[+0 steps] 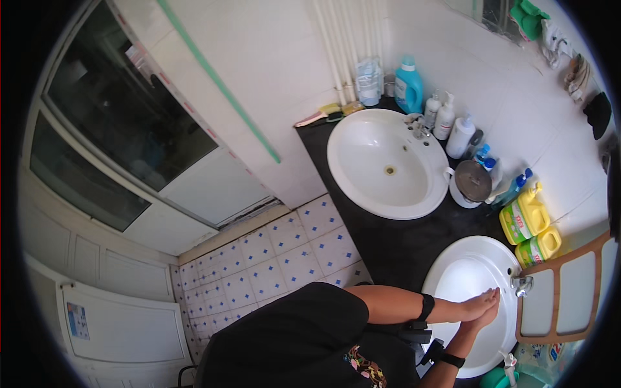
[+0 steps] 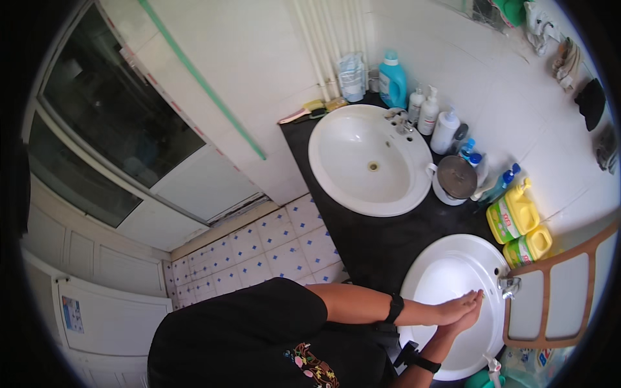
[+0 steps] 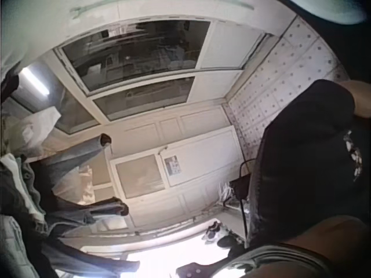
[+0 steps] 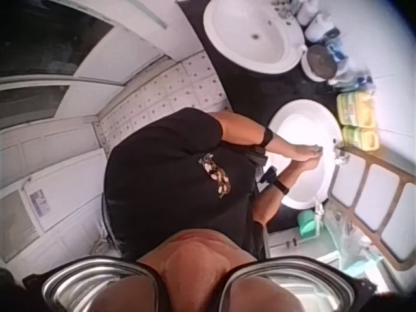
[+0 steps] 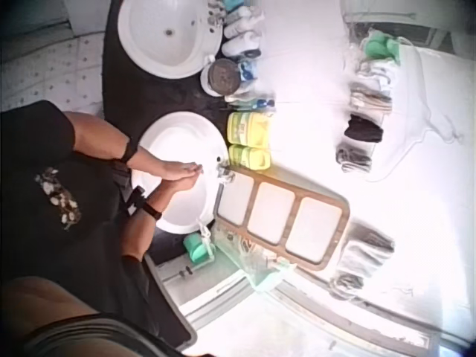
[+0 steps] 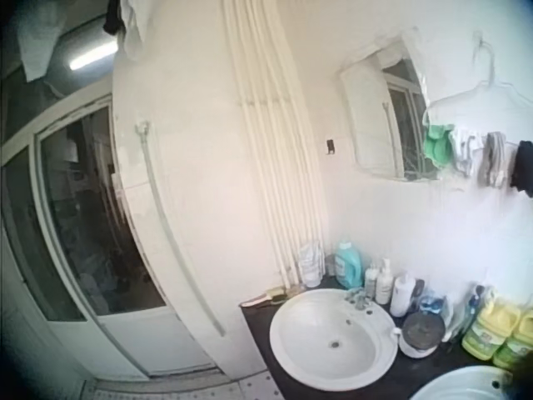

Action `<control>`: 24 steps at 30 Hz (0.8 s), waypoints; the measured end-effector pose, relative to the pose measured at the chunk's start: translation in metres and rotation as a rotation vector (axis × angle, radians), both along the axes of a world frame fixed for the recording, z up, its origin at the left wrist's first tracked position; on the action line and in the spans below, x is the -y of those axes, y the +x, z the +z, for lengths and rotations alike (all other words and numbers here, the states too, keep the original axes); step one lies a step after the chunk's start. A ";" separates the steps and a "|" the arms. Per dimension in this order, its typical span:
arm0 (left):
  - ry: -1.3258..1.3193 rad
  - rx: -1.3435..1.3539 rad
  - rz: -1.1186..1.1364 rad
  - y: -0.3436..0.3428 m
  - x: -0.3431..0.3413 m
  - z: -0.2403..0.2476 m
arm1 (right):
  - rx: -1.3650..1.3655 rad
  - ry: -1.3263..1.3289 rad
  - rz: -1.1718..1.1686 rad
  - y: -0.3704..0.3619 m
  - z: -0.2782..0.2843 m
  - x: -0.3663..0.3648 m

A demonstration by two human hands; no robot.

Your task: The recorder wipes a glass door with a cloth and then washes the cloth in a sink.

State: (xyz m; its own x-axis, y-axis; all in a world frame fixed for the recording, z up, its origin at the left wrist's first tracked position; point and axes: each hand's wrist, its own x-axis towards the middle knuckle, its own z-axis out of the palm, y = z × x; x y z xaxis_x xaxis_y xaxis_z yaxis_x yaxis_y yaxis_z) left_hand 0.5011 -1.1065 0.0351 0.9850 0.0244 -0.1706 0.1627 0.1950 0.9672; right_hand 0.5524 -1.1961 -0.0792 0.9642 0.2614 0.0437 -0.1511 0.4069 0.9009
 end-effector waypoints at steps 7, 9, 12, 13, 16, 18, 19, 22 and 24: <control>0.223 -0.248 0.149 0.030 0.022 -0.036 | 0.157 -2.275 0.038 -0.040 0.093 -0.023; 0.022 -0.249 0.049 0.030 0.023 -0.043 | -0.003 -2.178 0.109 -0.024 0.083 -0.007; -0.281 -0.237 -0.073 0.032 0.015 -0.050 | 0.210 -2.615 -0.083 -0.071 0.149 -0.048; -0.385 -0.228 -0.119 0.031 0.015 -0.051 | 0.108 -2.624 -0.151 -0.077 0.156 -0.057; -0.682 -0.203 -0.260 0.028 0.003 -0.055 | 0.117 -2.399 -0.247 -0.055 0.119 -0.047; -0.886 -0.184 -0.347 0.024 -0.005 -0.056 | 0.461 -2.743 -0.497 -0.068 0.146 -0.044; -0.885 -0.184 -0.347 0.022 -0.004 -0.042 | 0.460 -2.742 -0.497 -0.064 0.143 -0.040; -0.901 -0.309 -0.274 0.025 -0.002 -0.011 | 0.522 -2.738 -0.488 -0.053 0.141 -0.031; -0.819 -0.301 -0.200 0.030 0.006 -0.021 | 0.437 -2.653 -0.420 -0.051 0.137 -0.033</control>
State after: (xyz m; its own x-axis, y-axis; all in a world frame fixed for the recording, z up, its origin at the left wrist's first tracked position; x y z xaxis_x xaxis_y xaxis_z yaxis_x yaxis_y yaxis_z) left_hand 0.5308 -1.1124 0.0145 0.8687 -0.3857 -0.3108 0.4918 0.7468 0.4477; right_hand 0.5016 -1.1626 0.0574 0.9772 0.0217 0.2114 0.2111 0.0139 -0.9774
